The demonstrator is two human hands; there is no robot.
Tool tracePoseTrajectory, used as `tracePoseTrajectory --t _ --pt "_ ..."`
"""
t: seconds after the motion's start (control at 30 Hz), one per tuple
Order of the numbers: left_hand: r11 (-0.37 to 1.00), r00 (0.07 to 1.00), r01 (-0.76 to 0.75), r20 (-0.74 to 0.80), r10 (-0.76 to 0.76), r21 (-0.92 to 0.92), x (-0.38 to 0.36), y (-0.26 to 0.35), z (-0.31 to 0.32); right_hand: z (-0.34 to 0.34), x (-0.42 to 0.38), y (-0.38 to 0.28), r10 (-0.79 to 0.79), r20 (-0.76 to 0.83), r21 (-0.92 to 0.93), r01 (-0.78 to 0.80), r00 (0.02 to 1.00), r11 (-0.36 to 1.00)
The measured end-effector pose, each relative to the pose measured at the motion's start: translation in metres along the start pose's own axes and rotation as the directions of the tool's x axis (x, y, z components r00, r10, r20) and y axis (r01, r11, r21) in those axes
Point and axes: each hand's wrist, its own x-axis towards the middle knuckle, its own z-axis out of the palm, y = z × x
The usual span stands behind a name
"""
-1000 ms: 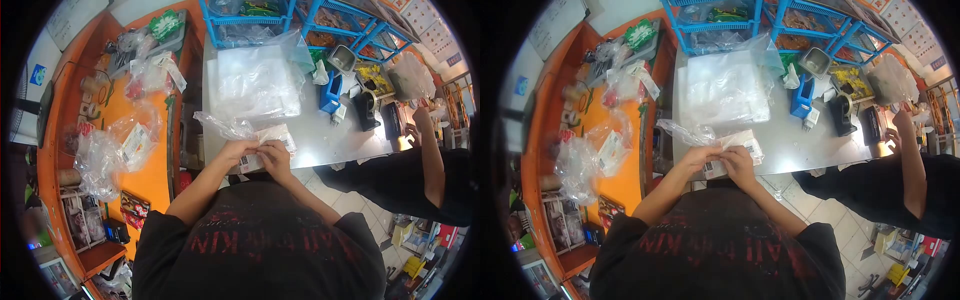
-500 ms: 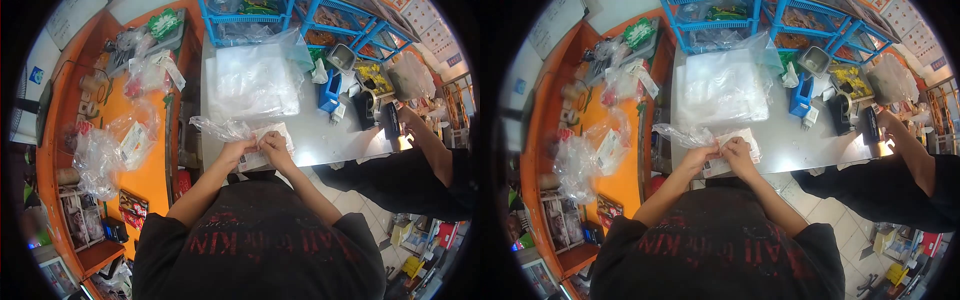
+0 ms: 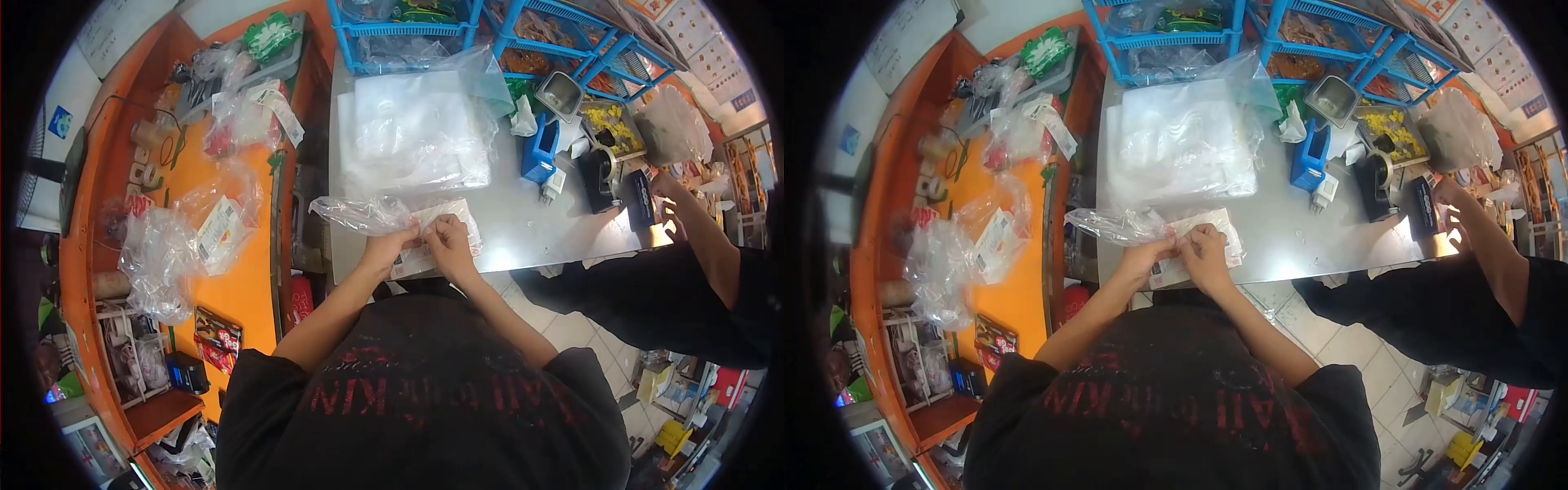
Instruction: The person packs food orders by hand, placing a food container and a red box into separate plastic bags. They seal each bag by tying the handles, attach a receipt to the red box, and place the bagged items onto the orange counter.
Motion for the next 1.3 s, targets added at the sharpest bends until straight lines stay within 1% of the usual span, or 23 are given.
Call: tracePoseTrajectory --t 0.17,0.23,0.27,0.33,0.4,0.43,0.5,0.53,0.57,0.6,0.67,0.73,0.77,0.83,0.87,0.9,0.97,1.0,1.07,1.2,1.23,1.27,1.3 --pt "0.991 0.994 -0.105 -0.017 0.107 0.082 0.002 -0.018 -0.007 0.002 0.002 0.005 0.073 0.035 0.061 -0.075 0.997 0.995" --pt "0.782 0.938 -0.336 0.112 0.328 0.525 0.001 -0.018 -0.012 -0.001 0.000 -0.002 0.075 -0.006 0.023 -0.074 0.997 0.997" --pt "0.782 0.938 -0.336 0.112 0.328 0.525 0.001 -0.019 -0.015 -0.002 0.000 -0.006 0.075 -0.047 -0.014 -0.076 0.996 0.997" --pt "0.825 1.000 -0.023 0.022 0.013 0.564 -0.010 0.002 -0.004 -0.009 0.002 -0.008 0.099 0.010 0.081 -0.099 0.995 0.992" --pt "0.788 0.990 -0.140 0.097 0.103 0.599 -0.003 -0.006 -0.013 -0.016 0.004 -0.013 0.118 0.070 0.174 -0.129 0.991 0.976" --pt "0.739 0.967 -0.256 0.171 0.191 0.624 0.001 -0.011 -0.016 -0.019 0.006 -0.019 0.009 0.038 0.054 -0.011 0.999 0.999" --pt "0.845 0.957 -0.290 0.162 0.242 0.449 0.005 -0.019 -0.017 -0.021 0.010 -0.016 -0.106 0.024 -0.068 0.108 0.994 0.992" --pt "0.913 0.947 -0.317 0.144 0.288 0.257 0.004 -0.022 -0.016 -0.020 0.011 -0.005 0.050 -0.005 0.130 -0.049 0.999 0.990" --pt "0.912 0.946 -0.318 0.143 0.290 0.258 0.004 -0.023 -0.017 -0.019 0.012 0.002 0.207 -0.003 0.325 -0.194 0.978 0.925" --pt "0.957 0.969 -0.245 0.078 0.235 0.154 0.003 -0.017 -0.014 -0.019 0.014 0.004 0.201 -0.003 0.326 -0.189 0.980 0.926" --pt "0.984 0.985 -0.169 0.019 0.169 0.048 -0.001 -0.007 -0.007 -0.018 0.012 0.006 0.379 0.179 0.484 -0.416 0.908 0.770" --pt "0.756 0.877 -0.475 0.169 0.450 0.451 -0.001 -0.002 0.002 -0.014 0.011 -0.001 0.399 0.195 0.536 -0.438 0.896 0.721" --pt "0.757 0.877 -0.474 0.169 0.449 0.450 0.002 -0.002 0.001 -0.012 0.010 -0.003 0.417 0.216 0.580 -0.459 0.883 0.672" --pt "0.445 0.768 -0.593 0.304 0.564 0.671 0.004 0.003 0.001 -0.008 0.010 0.002 0.436 0.224 0.627 -0.471 0.872 0.620" --pt "0.573 0.798 -0.571 0.234 0.555 0.588 0.003 0.002 0.005 -0.005 0.010 0.003 0.452 0.231 0.674 -0.477 0.862 0.564" --pt "0.569 0.797 -0.573 0.238 0.556 0.590 0.004 0.005 0.001 -0.003 0.011 0.002 0.450 0.229 0.678 -0.473 0.863 0.562" --pt "-0.018 0.584 -0.570 0.420 0.695 0.822 0.006 0.006 -0.011 -0.002 0.010 0.001 0.469 0.076 0.643 -0.403 0.880 0.651" --pt "-0.018 0.584 -0.571 0.421 0.694 0.821 0.007 0.000 -0.016 -0.001 0.007 -0.001 0.470 0.074 0.644 -0.402 0.880 0.651" --pt "0.226 0.688 -0.382 0.112 0.717 0.896 0.010 -0.012 -0.025 0.003 0.004 -0.005 0.410 0.027 0.486 -0.371 0.912 0.792" --pt "0.372 0.802 -0.366 0.086 0.592 0.853 0.000 0.012 -0.010 -0.006 0.015 -0.022 0.215 0.090 0.665 -0.219 0.972 0.714" --pt "0.151 0.755 -0.434 0.267 0.598 0.888 0.000 0.009 -0.020 -0.011 0.016 -0.013 0.134 0.105 0.275 -0.159 0.985 0.948" --pt "-0.074 0.702 -0.486 0.439 0.561 0.871 -0.001 0.004 -0.029 -0.014 0.016 -0.005 0.066 0.157 -0.167 -0.039 0.985 0.985" --pt "-0.074 0.701 -0.481 0.434 0.565 0.874 -0.001 0.006 -0.027 -0.015 0.018 -0.005 0.060 0.162 -0.166 -0.033 0.985 0.986"
